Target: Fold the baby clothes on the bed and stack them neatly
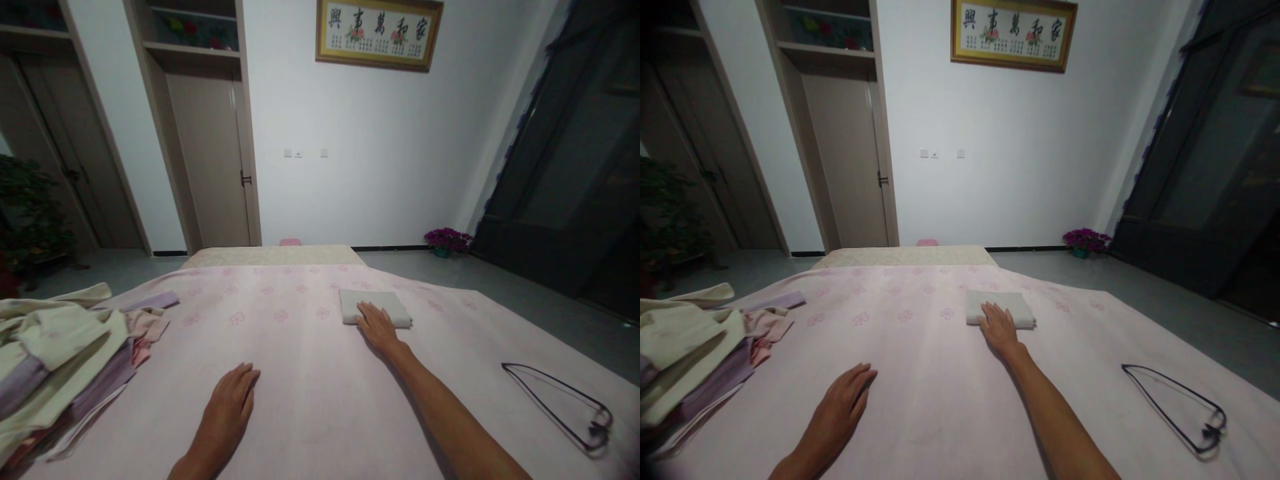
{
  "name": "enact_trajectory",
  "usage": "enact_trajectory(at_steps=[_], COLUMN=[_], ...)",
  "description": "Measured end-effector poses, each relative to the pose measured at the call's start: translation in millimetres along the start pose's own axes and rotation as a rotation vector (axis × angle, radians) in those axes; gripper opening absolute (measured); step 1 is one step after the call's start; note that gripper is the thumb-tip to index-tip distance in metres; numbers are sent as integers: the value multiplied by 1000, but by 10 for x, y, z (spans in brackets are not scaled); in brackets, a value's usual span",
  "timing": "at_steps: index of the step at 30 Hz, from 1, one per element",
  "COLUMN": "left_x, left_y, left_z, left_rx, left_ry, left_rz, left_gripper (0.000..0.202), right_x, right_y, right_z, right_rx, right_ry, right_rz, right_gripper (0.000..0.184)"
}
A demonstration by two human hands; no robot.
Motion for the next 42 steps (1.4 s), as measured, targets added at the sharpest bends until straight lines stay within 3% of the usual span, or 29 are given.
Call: enact_trajectory(at_steps=[2,4,6,8,13,19,23,26,28,32,34,36,39,42], left_x=[3,4,-2,-13,-37,-71,-98,-115,-121,-154,-175,-189,-202,-220], left_y=[1,2,8,18,42,75,107,107,108,131,144,149,145,128], left_z=[-6,-14,-21,-25,-27,-35,-48,-55,-58,-70,-79,-89,-95,-87], left_rx=[-4,-9,-13,-15,-24,-19,-3,-6,-9,-18,-29,-43,-55,-64], left_ry=[-2,-7,-10,-11,-12,-14,-2,13,11,4,-2,-16,-35,-30], left_rz=[3,6,10,13,16,18,20,20,23,43,51,62,93,133], left_gripper=[34,34,34,34,34,35,33,33,33,33,33,33,33,34], right_x=[-180,-323,-333,-257,-110,-185,-280,-274,-126,166,137,23,-109,25], right_y=[220,605,979,1214,1410,1500,1347,1011,825,813,835,775,444,-82], right_z=[92,200,283,263,25,-56,-36,-55,-64,-49,-46,-15,154,447], right_rx=[104,376,653,793,770,668,645,490,372,312,317,325,264,112], right_ry=[166,289,284,199,84,69,93,164,98,-132,-140,-62,87,39], right_rz=[18,4,-46,-100,-149,-137,-56,58,129,177,180,178,145,10], right_gripper=[53,58,64,67,53,52,53,58,61,64,63,62,59,61])
Point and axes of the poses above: each hand's wrist, its own z-axis away from the middle knuckle, its own x-axis out of the palm, y = z × x, the point moved 9 cm from there along -z, towards the middle knuckle, and after that the axes turned 4 degrees about z, right-handed, at the moved point
